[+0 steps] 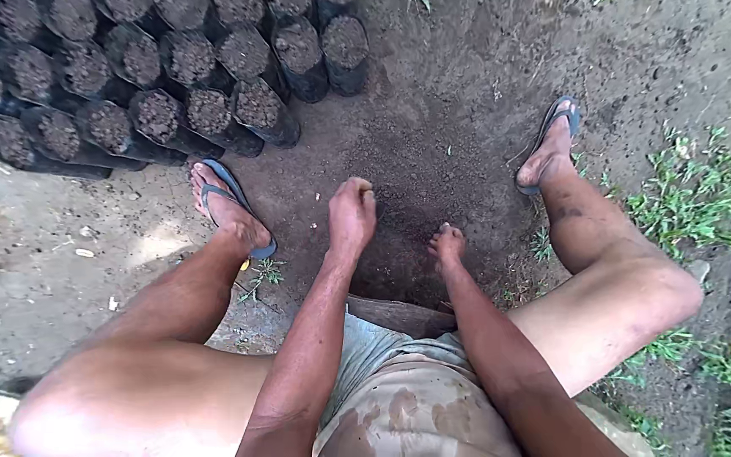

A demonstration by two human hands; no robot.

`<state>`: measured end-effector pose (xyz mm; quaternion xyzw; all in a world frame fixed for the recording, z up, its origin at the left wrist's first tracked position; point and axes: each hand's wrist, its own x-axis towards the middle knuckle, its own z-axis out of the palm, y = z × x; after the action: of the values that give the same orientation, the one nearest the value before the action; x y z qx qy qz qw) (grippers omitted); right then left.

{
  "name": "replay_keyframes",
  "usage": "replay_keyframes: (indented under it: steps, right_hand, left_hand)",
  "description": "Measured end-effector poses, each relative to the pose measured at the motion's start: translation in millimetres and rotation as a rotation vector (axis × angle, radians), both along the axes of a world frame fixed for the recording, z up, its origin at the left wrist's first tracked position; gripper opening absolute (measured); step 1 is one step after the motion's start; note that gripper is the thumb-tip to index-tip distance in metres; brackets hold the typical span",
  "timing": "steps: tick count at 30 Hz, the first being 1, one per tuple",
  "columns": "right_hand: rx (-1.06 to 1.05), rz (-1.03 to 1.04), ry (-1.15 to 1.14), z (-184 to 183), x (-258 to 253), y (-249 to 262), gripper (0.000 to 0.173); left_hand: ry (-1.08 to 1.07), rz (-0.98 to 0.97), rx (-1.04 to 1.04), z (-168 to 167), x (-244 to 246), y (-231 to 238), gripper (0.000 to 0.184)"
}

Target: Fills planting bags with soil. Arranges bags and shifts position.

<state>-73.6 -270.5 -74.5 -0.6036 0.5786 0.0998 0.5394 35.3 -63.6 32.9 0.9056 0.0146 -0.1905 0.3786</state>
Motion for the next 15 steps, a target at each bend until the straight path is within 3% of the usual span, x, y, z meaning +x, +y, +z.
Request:
replay_keyframes:
  steps: [1, 3, 5, 7, 10, 13, 15]
  right_hand:
    - [0.058, -0.161, 0.045, -7.0, -4.3, -7.4, 0.053]
    - [0.057, -0.288, 0.156, -25.3, -9.9, -20.0, 0.057]
    - [0.023, -0.256, 0.234, -41.6, -9.1, -27.1, 0.059]
    - [-0.007, -0.209, 0.255, -54.7, -1.1, -29.5, 0.061]
    - [-0.166, -0.068, 0.313, -76.9, 21.8, -28.2, 0.067]
    - [-0.283, 0.204, 0.416, -72.2, 46.1, -14.7, 0.072]
    - [-0.255, 0.331, 0.417, -66.2, 59.7, -7.3, 0.08]
  left_hand:
    - [0.113, -0.073, -0.033, -4.7, 3.4, -22.1, 0.029]
    - [0.36, -0.176, -0.023, -30.8, -1.8, -65.0, 0.045]
    - [0.496, -0.202, 0.175, -68.7, -12.9, -96.9, 0.087]
    - [0.504, -0.141, 0.378, -107.3, -21.5, -111.8, 0.111]
    - [0.375, -0.105, 0.49, -147.0, -30.7, -118.9, 0.102]
    - [0.278, -0.082, 0.348, -157.8, -42.6, -128.9, 0.086]
    - [0.303, -0.062, 0.221, -161.3, -39.8, -133.8, 0.076]
